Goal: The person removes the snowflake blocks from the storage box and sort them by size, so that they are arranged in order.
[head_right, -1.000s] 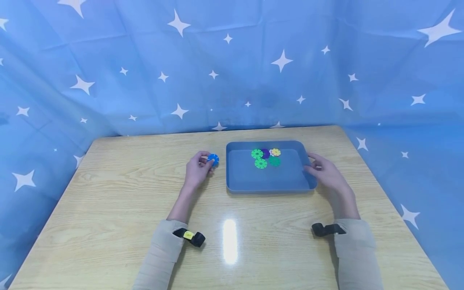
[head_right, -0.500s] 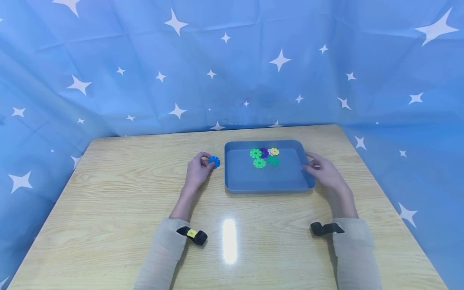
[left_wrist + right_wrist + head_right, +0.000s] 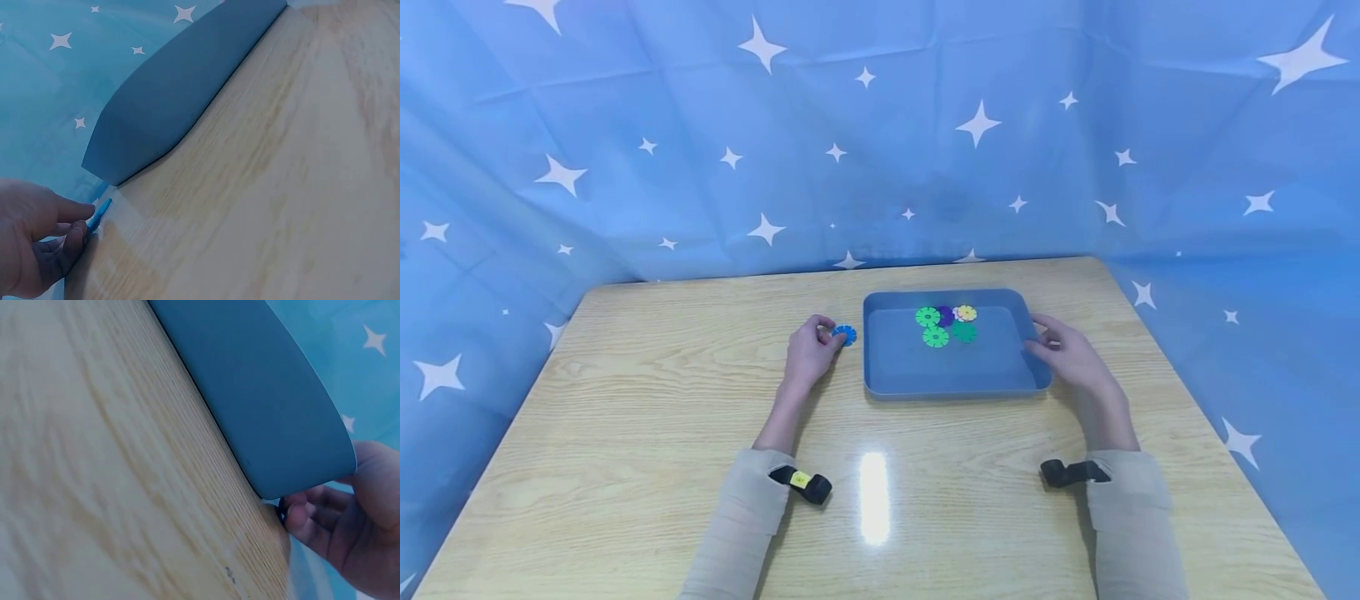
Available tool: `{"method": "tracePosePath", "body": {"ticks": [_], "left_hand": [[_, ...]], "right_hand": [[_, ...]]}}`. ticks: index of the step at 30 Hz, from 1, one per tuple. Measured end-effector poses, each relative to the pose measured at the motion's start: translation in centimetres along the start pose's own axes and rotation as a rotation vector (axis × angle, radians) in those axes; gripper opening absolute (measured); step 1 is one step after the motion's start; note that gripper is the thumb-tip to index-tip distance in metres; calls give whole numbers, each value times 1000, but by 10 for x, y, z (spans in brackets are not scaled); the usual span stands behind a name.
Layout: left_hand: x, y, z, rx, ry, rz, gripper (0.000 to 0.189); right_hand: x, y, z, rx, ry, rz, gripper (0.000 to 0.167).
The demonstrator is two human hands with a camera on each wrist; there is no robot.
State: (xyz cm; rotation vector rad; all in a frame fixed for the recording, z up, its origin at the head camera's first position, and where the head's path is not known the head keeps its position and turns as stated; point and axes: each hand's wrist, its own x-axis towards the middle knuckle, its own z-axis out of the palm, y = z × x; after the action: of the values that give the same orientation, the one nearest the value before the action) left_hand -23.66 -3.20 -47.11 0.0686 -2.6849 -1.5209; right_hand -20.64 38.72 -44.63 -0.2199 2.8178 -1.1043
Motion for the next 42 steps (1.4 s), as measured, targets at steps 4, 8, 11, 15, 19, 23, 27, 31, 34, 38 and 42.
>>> {"method": "tracePosePath", "body": {"ticks": [4,8,11,15,19,23,27,31,34,38,42], "left_hand": [[-1,1,-2,-44,-4,-4,28],[-1,1,-3,-77,-9,2,28],[0,3,-4,-88,-8,26,28],[-1,9,-7,-124,3,78,28],[-3,19,-10,-176,-3,124,28],[-7,29,-11,-213,-32,166,27],[-10,38,-9,-234,-63,212,24],[-14,45,-5,-250,-94,250,21],[-18,49,0,-258,-126,264,21],[-23,53,7,-252,-174,288,24],[-26,55,15,-226,-220,311,27]], "right_hand": [[0,1,0,-6,6,-8,64],[-1,1,1,-8,14,-12,63],[0,0,2,-3,20,-17,62],[2,-2,4,-1,26,-28,61],[3,-3,5,0,33,-40,60],[3,0,5,22,26,-43,61],[2,3,4,53,8,-32,62],[1,4,5,75,2,-32,62],[1,4,5,91,-1,-36,61],[1,2,6,98,2,-38,61],[1,2,7,102,6,-41,61]]}}
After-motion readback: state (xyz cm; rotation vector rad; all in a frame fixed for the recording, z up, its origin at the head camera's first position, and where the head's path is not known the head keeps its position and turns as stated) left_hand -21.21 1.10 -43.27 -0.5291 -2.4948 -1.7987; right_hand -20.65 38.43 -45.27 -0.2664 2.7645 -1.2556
